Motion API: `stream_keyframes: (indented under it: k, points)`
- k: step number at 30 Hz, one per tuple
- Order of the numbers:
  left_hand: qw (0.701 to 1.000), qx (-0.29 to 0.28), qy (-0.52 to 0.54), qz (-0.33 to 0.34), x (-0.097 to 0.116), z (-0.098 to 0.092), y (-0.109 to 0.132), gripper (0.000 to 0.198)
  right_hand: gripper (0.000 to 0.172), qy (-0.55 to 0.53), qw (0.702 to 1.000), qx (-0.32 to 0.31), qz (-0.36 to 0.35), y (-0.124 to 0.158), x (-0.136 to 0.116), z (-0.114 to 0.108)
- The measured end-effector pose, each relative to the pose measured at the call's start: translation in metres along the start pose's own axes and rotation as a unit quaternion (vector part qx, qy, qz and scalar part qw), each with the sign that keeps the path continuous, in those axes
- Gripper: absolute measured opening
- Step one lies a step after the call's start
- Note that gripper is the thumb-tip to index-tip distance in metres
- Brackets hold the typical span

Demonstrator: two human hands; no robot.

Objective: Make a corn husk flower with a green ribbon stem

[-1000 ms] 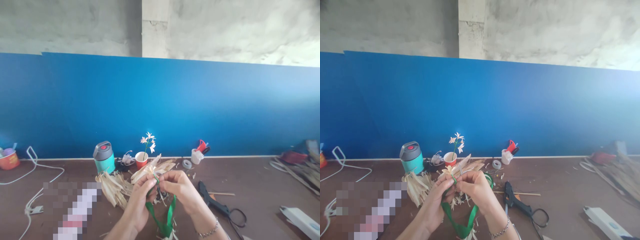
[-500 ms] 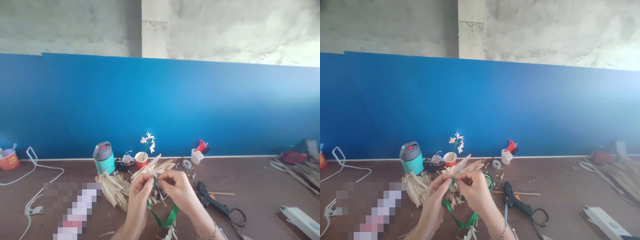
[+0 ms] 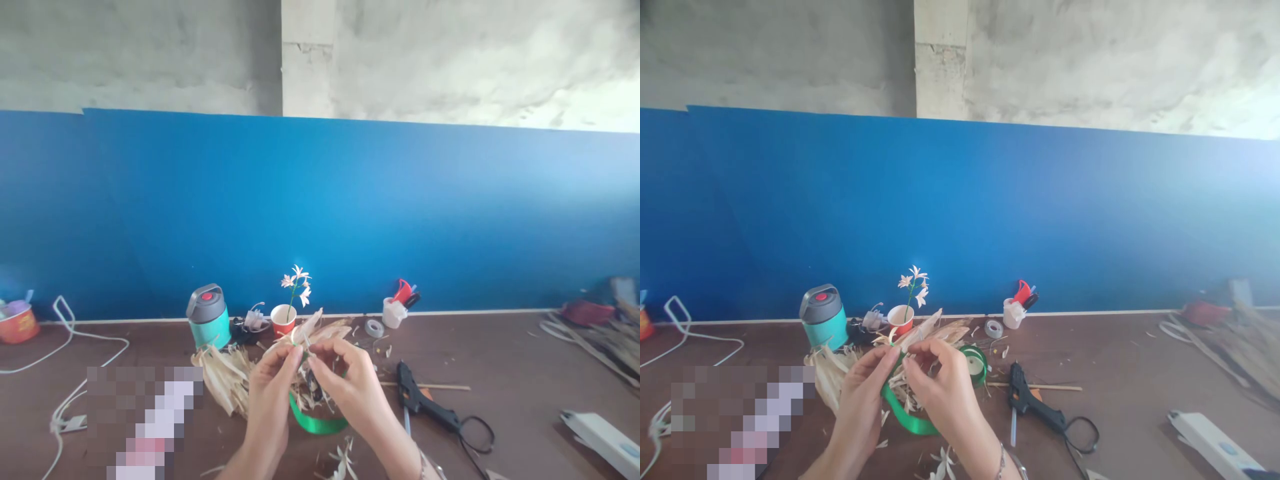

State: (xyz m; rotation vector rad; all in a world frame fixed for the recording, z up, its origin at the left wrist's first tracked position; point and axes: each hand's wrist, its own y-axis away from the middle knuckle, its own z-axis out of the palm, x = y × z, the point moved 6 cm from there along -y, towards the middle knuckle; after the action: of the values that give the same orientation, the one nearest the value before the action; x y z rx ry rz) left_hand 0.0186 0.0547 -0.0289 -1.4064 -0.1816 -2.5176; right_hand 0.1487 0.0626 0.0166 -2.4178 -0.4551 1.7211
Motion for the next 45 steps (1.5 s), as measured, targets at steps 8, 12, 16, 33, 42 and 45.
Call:
stream_keyframes:
  k: [8, 12, 16, 33, 42, 45]
  points:
    - [0.999, 0.032, -0.017, -0.008, 0.004, -0.002, 0.001, 0.031, 0.022, -0.134, 0.988, -0.058, 0.052, 0.001, 0.015, 0.038]
    - [0.999, 0.027, 0.004, -0.03, 0.004, -0.001, -0.003, 0.034, 0.023, -0.129, 0.988, -0.061, 0.052, 0.001, 0.021, 0.043]
    - [0.999, 0.023, 0.002, -0.036, 0.005, -0.004, -0.01, 0.033, 0.019, -0.129, 0.983, -0.111, 0.071, -0.001, 0.025, 0.041]
    - [0.997, 0.021, -0.021, -0.071, -0.005, -0.016, -0.024, 0.039, 0.02, 0.212, 0.973, -0.065, 0.061, 0.014, 0.061, -0.036]
    - [0.996, -0.006, -0.061, -0.065, -0.014, -0.009, -0.022, 0.03, 0.055, 0.553, 0.798, -0.024, 0.24, 0.054, 0.156, -0.13]
    - [0.994, -0.043, -0.091, -0.042, -0.014, -0.004, -0.02, 0.026, 0.055, 0.59, 0.769, -0.028, 0.245, 0.056, 0.161, -0.129]
